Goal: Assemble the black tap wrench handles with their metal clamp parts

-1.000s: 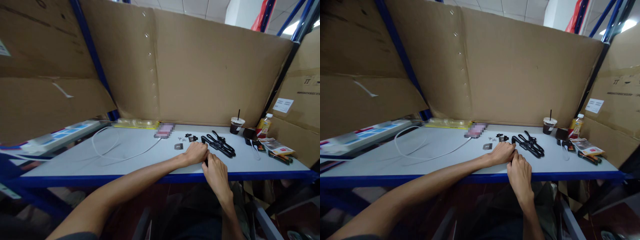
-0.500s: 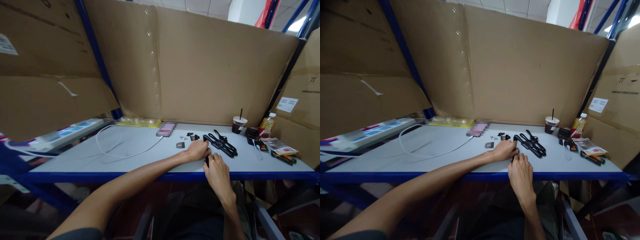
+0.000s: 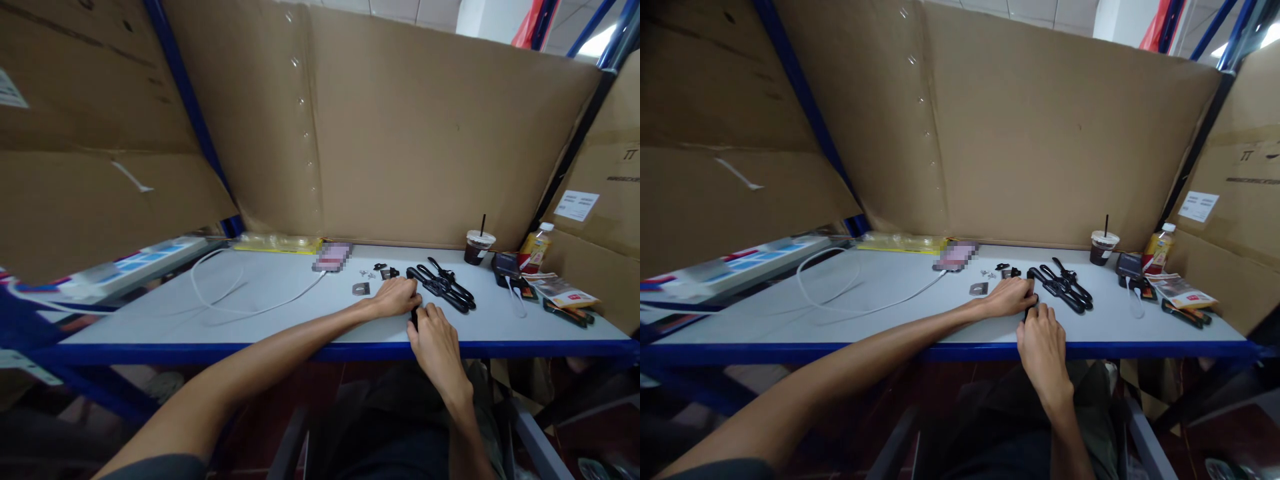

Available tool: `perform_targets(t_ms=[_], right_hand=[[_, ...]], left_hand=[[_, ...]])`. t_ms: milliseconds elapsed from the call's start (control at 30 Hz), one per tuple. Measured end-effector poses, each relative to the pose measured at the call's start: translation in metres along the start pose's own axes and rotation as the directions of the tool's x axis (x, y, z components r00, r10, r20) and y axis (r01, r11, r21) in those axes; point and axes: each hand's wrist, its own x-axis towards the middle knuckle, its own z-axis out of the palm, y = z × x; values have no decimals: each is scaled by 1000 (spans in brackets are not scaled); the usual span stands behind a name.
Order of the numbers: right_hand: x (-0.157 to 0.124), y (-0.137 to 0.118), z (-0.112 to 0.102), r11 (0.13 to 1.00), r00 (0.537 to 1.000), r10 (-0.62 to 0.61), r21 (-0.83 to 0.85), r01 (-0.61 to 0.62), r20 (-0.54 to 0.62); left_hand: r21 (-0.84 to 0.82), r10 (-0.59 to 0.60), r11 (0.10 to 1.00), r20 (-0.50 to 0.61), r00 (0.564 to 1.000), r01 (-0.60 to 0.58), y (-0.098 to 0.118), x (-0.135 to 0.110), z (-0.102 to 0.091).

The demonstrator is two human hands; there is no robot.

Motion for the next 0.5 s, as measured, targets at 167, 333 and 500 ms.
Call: perform_targets(t_ms=[167, 333, 500], right_hand=[[-1, 3, -2, 1000, 1000, 1, 12, -2, 25], [-2, 11, -2, 998, 999, -17, 56, 15, 33], [-2, 10, -4, 998, 999, -16, 57, 14, 38]], left_hand=[[2, 21, 1000, 9, 1000, -21, -2, 0, -2], [21, 40, 999, 17, 999, -40, -1, -1, -5], [35, 69, 997, 15, 998, -69, -4, 0, -2]])
